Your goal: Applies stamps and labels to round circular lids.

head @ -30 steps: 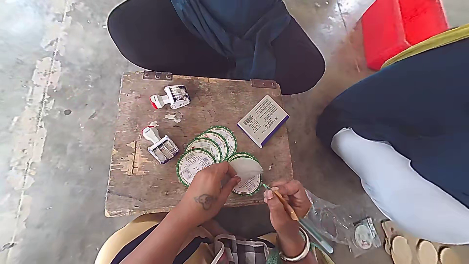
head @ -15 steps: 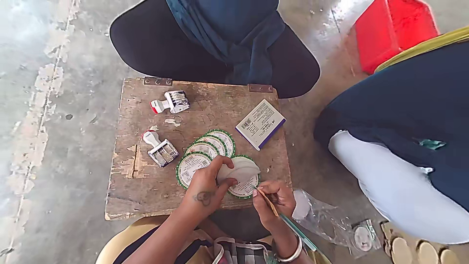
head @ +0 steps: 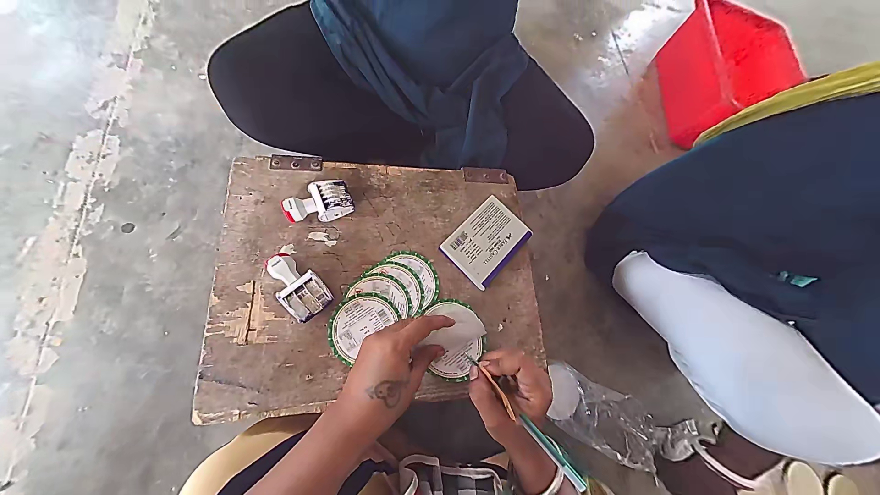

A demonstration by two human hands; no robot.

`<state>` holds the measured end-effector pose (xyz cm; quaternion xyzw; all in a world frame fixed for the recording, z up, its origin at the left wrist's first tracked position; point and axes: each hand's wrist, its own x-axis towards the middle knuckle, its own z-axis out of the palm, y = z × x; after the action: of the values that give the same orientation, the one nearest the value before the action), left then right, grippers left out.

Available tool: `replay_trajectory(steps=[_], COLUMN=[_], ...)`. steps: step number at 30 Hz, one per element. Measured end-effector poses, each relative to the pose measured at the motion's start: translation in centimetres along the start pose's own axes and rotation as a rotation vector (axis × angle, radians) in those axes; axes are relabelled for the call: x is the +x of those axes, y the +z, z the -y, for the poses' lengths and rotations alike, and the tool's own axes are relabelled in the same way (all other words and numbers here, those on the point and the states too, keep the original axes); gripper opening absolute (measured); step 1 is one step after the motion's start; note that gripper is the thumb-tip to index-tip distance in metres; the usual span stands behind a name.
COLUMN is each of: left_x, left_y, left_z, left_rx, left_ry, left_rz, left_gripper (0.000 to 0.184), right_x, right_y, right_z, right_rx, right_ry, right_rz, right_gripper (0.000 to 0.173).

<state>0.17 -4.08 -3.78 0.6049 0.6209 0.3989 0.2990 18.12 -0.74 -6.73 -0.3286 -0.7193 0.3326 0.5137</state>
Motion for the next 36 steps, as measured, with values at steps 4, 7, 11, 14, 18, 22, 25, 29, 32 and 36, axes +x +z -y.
replay_trajectory(steps=[4, 7, 11, 14, 18, 22, 25, 29, 32, 36], left_x=[0.0, 0.0, 0.0, 0.1, 0.2, 0.2, 0.2, 0.1, 0.1, 0.3], left_y=[0.0, 0.0, 0.1, 0.1, 0.0, 0.1, 0.0, 0.2, 0.0, -0.1], left_z=[-0.1, -0.2, 0.0, 0.0, -0.1, -0.2, -0.1, 0.1, -0.1, -0.6], left_rx=[0.034, 0.05, 0.082, 0.058, 0.007, -0.046, -0.019, -0.006, 0.012, 0.128], left_ry=[0.006, 0.007, 0.032, 0.013, -0.026, -0.124, -0.166, -0.107, -0.06, -0.024], left_rz=[0.004, 0.015, -0.005, -0.013, -0.025, -0.068, -0.045, -0.066, -0.053, 0.018], left_gripper=[0.03, 0.027, 0.018, 0.018, 0.016, 0.018, 0.02, 0.022, 0.028, 0.039], right_x=[0.0, -0.1, -0.1, 0.0, 0.0, -0.1, -0.1, -0.1, -0.4, -0.4], right_y=[0.0, 0.0, 0.0, 0.0, -0.1, 0.0, 0.4, 1.2, 1.3, 1.1], right_z=[0.1, 0.0, 0.0, 0.0, 0.1, 0.1, 0.1, 0.1, 0.0, -0.1], right_rx=[0.004, 0.016, 0.031, 0.04, 0.059, 0.063, -0.026, -0.197, -0.16, -0.136], right_ry=[0.017, 0.027, 0.037, 0.035, 0.034, 0.098, 0.151, 0.137, 0.186, 0.218], right_rz=[0.0, 0.0, 0.014, 0.022, 0.019, -0.014, -0.019, 0.037, 0.041, 0.043], right_gripper=[0.008, 0.008, 0.008, 0.008, 0.008, 0.008, 0.007, 0.012, 0.012, 0.012])
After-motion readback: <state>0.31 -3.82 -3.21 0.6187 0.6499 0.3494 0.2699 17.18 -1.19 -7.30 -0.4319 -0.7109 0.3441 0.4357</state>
